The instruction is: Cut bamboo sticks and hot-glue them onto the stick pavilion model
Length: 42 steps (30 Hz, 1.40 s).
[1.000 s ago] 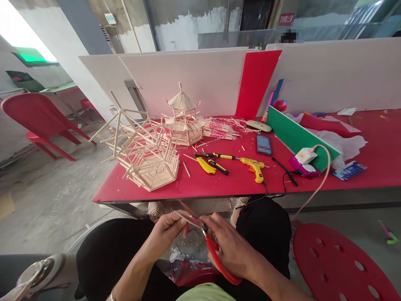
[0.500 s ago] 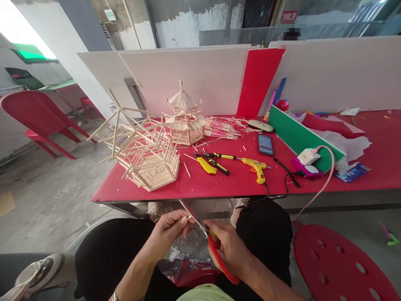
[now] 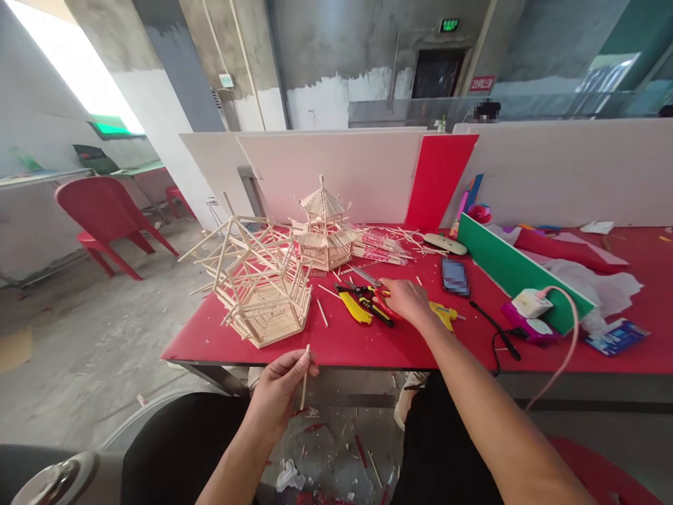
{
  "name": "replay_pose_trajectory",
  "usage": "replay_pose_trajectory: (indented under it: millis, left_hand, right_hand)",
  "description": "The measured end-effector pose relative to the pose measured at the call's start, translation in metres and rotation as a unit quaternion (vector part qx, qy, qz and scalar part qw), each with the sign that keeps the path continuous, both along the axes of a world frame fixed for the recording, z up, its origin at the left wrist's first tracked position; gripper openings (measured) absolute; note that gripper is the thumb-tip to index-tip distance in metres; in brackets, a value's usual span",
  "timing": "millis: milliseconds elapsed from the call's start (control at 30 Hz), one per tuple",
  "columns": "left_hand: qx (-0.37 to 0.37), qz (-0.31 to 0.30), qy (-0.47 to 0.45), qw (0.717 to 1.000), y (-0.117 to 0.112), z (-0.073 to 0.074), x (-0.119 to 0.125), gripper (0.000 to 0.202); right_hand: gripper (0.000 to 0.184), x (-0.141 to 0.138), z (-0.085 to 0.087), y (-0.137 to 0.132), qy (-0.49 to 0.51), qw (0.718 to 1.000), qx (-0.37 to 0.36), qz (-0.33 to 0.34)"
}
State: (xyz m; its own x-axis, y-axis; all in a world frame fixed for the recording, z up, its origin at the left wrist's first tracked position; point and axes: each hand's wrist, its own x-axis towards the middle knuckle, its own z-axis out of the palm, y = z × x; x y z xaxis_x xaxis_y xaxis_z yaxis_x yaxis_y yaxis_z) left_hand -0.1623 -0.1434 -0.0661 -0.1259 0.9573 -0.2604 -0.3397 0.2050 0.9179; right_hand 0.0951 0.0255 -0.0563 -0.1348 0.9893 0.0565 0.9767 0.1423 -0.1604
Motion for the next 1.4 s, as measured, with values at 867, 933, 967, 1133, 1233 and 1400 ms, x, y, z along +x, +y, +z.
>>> replay_pose_trajectory:
  millis: [867,933,967,1133,1233,1400]
  left_hand:
    - [0.061,0.207,-0.194,0.957,0.029,0.007,-0.034,0.031]
    - [0.06,0.223,-0.203,0.952,0.031,0.008,-0.034,0.03]
    - [0.058,0.228,-0.208,0.949,0.033,0.008,-0.034,0.029]
    - [0.041,0.253,-0.243,0.936,0.04,0.012,-0.035,0.027]
    - [0.046,0.26,-0.251,0.931,0.041,0.014,-0.038,0.026]
    - [0.051,0.264,-0.241,0.933,0.04,0.013,-0.041,0.025]
  right_hand:
    - [0.031,-0.08,-0.013,-0.062,0.373,0.925,-0.036,0.055]
    - [0.032,-0.107,-0.011,-0.083,0.499,0.851,-0.15,0.073]
    - [0.034,-0.121,-0.012,-0.093,0.556,0.806,-0.193,0.066]
    - [0.037,-0.184,-0.016,-0.112,0.772,0.593,-0.218,-0.073]
    - [0.034,-0.201,-0.014,-0.109,0.812,0.531,-0.218,-0.104]
    - [0.033,-0.207,-0.011,-0.106,0.813,0.53,-0.208,-0.121]
